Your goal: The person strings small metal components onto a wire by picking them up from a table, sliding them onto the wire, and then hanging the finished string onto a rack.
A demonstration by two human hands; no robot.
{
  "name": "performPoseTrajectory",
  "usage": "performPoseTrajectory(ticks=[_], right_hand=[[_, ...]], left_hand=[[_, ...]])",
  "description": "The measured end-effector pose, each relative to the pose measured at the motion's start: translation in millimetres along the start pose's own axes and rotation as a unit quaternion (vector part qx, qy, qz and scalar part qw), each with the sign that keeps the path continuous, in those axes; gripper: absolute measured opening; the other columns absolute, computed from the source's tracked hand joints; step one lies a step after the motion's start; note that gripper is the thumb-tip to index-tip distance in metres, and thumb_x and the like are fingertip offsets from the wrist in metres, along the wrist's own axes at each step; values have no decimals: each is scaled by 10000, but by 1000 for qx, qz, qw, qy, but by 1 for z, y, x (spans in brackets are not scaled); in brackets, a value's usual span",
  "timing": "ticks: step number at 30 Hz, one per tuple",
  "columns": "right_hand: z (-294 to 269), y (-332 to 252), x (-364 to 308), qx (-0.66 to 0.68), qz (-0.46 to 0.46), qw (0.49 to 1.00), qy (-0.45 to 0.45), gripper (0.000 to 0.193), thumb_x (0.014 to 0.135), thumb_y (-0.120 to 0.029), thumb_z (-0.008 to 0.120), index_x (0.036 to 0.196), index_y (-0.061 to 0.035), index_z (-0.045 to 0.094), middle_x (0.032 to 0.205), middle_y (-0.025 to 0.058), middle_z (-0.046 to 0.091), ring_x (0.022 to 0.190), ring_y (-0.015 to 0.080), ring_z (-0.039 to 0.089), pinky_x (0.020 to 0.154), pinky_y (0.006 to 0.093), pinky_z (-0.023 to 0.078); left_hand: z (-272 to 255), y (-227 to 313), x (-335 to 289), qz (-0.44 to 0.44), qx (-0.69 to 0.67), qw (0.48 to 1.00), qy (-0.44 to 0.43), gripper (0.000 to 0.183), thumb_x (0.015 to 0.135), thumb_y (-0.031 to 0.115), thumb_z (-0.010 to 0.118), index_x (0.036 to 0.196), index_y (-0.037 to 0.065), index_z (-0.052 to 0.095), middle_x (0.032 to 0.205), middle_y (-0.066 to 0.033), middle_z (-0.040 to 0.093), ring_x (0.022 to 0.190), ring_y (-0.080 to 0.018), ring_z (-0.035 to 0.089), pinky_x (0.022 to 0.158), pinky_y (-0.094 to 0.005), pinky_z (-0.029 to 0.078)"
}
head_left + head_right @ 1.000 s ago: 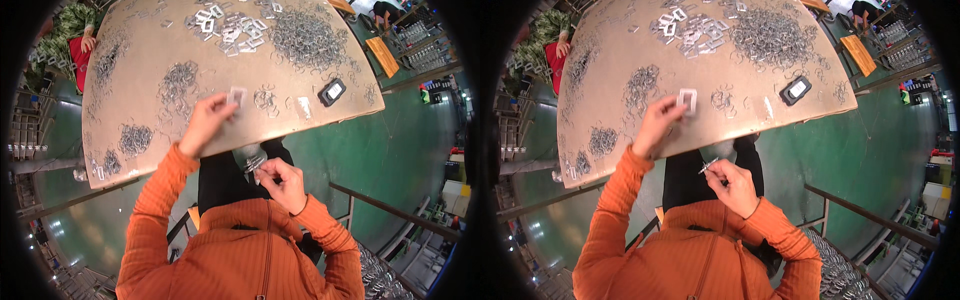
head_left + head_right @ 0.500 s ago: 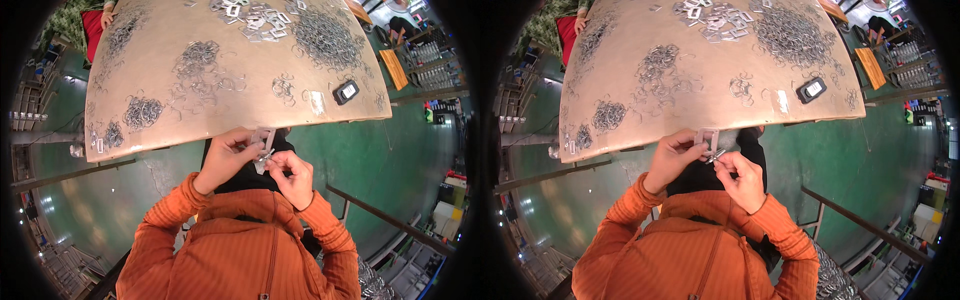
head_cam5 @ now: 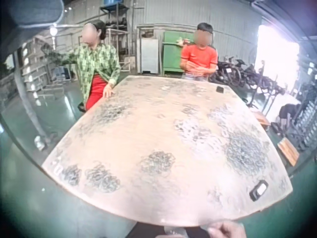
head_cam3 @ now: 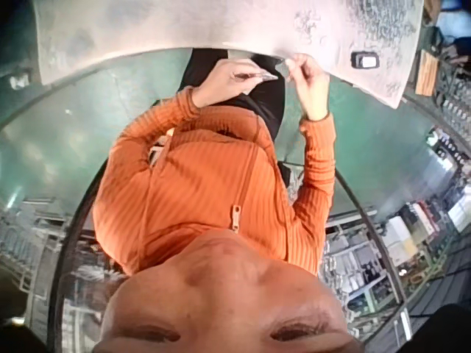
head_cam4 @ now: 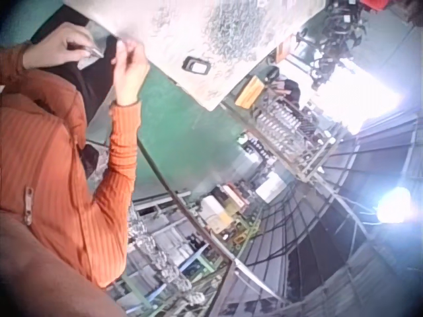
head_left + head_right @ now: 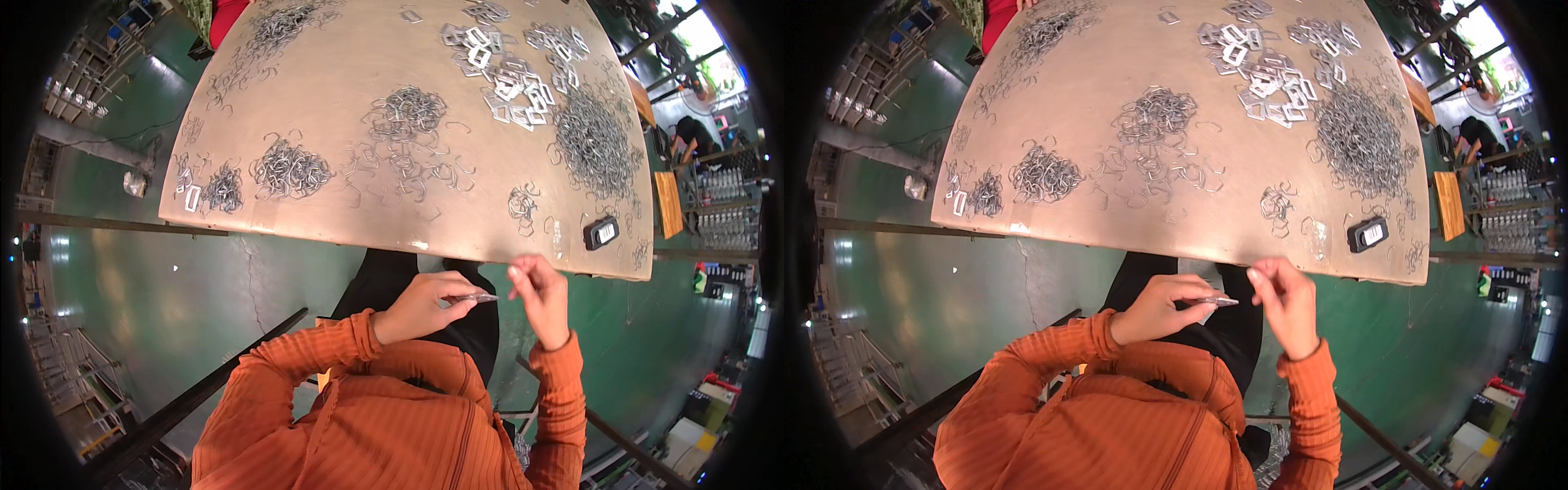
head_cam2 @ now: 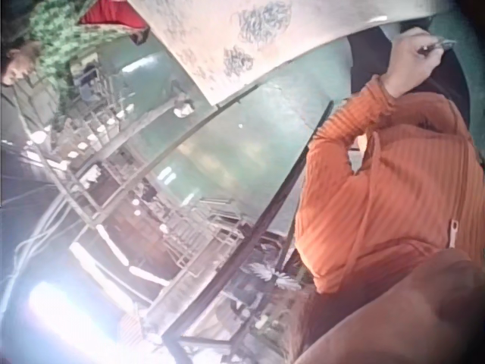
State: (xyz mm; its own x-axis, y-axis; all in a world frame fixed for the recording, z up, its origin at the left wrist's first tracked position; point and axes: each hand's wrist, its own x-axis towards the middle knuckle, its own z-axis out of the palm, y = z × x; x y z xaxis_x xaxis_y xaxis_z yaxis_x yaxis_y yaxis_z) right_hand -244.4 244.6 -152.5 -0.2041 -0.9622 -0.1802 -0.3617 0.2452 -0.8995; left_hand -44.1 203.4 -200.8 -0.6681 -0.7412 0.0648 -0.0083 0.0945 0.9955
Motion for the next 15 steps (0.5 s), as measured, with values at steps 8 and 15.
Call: performPoseTrajectory(ticks=[8, 15], right_hand=[[113, -32, 165, -176, -200, 958, -105, 112, 789, -150, 669, 859, -62, 665, 880, 125, 643, 802, 298, 637, 699, 386, 497], [173, -44, 197, -381, -146, 909, -82, 177, 793, -224, 682, 841, -55, 665, 831, 128, 657, 759, 312, 634, 687, 411, 488]], left_hand=[[10, -31, 2, 45, -20, 999, 12, 161, 818, 62, 626, 962, 5, 671, 883, -116, 644, 759, -269, 629, 673, -335, 500], [9, -40, -1, 44, -12, 999, 27, 173, 803, 53, 623, 956, -19, 663, 885, -140, 637, 803, -302, 621, 705, -360, 502]])
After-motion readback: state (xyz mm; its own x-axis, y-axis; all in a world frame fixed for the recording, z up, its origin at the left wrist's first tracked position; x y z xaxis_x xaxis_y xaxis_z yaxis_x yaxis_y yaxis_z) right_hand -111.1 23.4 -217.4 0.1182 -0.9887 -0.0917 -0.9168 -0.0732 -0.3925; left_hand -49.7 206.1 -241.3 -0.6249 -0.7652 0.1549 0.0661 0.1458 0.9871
